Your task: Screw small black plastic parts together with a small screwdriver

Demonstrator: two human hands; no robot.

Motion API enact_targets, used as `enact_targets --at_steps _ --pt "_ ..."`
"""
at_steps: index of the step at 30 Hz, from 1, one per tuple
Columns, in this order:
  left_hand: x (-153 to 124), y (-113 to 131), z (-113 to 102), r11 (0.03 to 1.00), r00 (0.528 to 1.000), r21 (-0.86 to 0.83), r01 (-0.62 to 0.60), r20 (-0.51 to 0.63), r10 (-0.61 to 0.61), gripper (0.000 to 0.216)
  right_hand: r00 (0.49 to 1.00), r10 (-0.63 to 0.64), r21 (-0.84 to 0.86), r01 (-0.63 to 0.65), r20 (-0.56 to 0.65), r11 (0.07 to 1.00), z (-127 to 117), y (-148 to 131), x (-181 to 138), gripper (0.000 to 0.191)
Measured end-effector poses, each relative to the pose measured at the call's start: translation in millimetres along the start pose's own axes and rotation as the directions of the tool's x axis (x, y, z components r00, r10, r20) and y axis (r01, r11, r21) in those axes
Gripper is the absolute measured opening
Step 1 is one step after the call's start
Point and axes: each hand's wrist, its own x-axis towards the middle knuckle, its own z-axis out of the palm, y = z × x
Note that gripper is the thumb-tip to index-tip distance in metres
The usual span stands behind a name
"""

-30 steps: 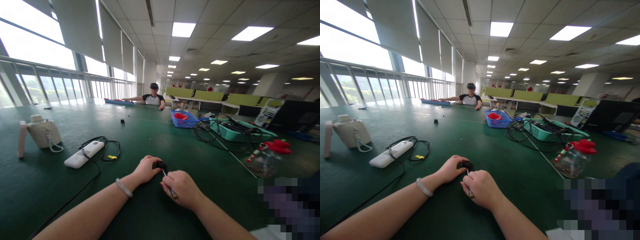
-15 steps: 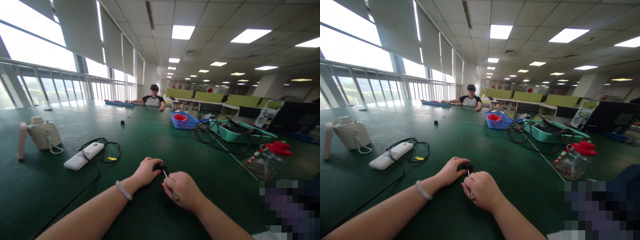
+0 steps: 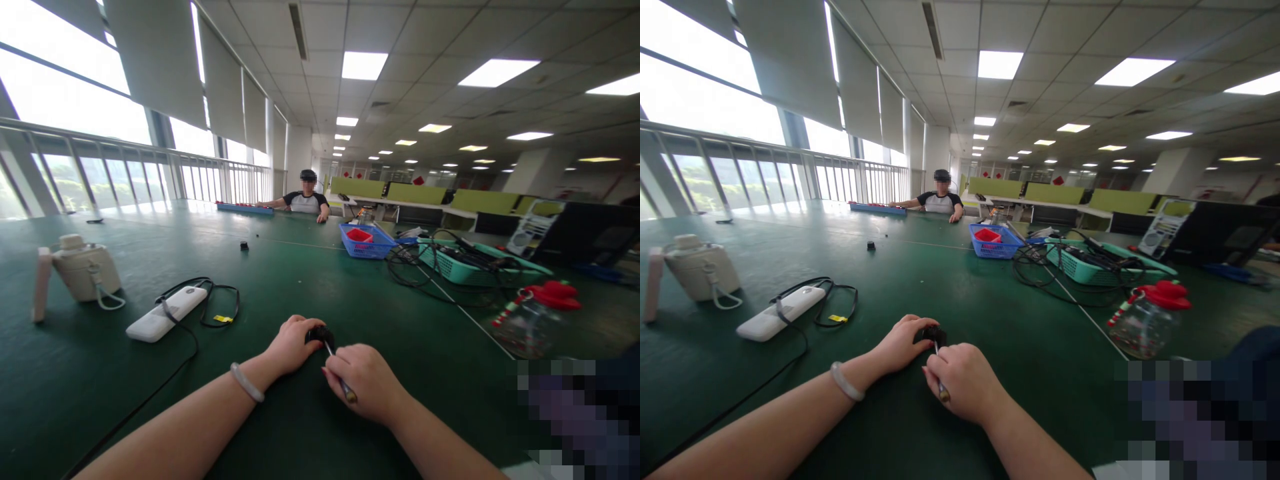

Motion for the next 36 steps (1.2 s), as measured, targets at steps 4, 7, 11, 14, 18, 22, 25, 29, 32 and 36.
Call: enact_targets --at_steps 4,7,11,14,18,22,25,29,32,36 --pt "-0.6 2.6 -2.1 1.000 1.000 0.004 0.015 0.013 -0.015 0.044 1.000 -0.004 -0.001 0.004 -0.019 1.000 1.8 1.1 -0.6 0.021" --pt "-1.0 3.4 -2.8 1.000 1.000 0.003 0.016 0.008 -0.016 0.044 1.000 0.013 0.006 -0.013 0.011 1.000 3.0 0.3 -0.3 0.021" --pt "-0.7 1.6 -1.1 1.000 1.000 -0.002 -0.001 -0.002 0.001 0.045 1.000 0.021 0.015 -0.021 0.006 1.000 3.5 0.1 -0.5 0.021" --pt "0.5 -0.2 0.5 1.000 1.000 -0.009 0.008 0.001 -0.008 0.047 1.000 0.023 0.030 -0.023 -0.010 0.999 3.9 1.3 -1.4 0.022" --pt "1.7 -0.8 0.8 1.000 1.000 0.001 0.013 0.013 -0.013 0.042 1.000 0.016 0.027 -0.016 -0.016 1.000 5.3 2.3 -2.5 0.022" --pt "2.0 -0.4 0.5 1.000 1.000 -0.004 0.011 0.012 -0.011 0.041 1.000 0.015 0.031 -0.015 -0.020 0.999 5.9 2.2 -3.1 0.021" --pt "1.9 -0.2 0.7 1.000 1.000 0.000 0.000 0.012 0.000 0.040 1.000 0.029 0.042 -0.029 -0.007 0.999 5.4 2.1 -2.9 0.020" --pt "1.8 -0.1 0.9 1.000 1.000 0.017 -0.007 0.016 0.007 0.039 1.000 0.018 0.028 -0.018 -0.004 0.999 4.2 2.7 -2.2 0.021" --pt "2.0 -1.1 1.1 1.000 1.000 0.019 -0.018 0.015 0.018 0.037 1.000 0.006 0.023 -0.006 -0.020 1.000 3.2 3.9 -2.5 0.022" --pt "2.5 -3.7 1.6 0.999 0.999 0.009 -0.031 0.012 0.031 0.037 0.999 0.024 0.050 -0.023 -0.022 0.998 2.4 6.2 -3.5 0.023"
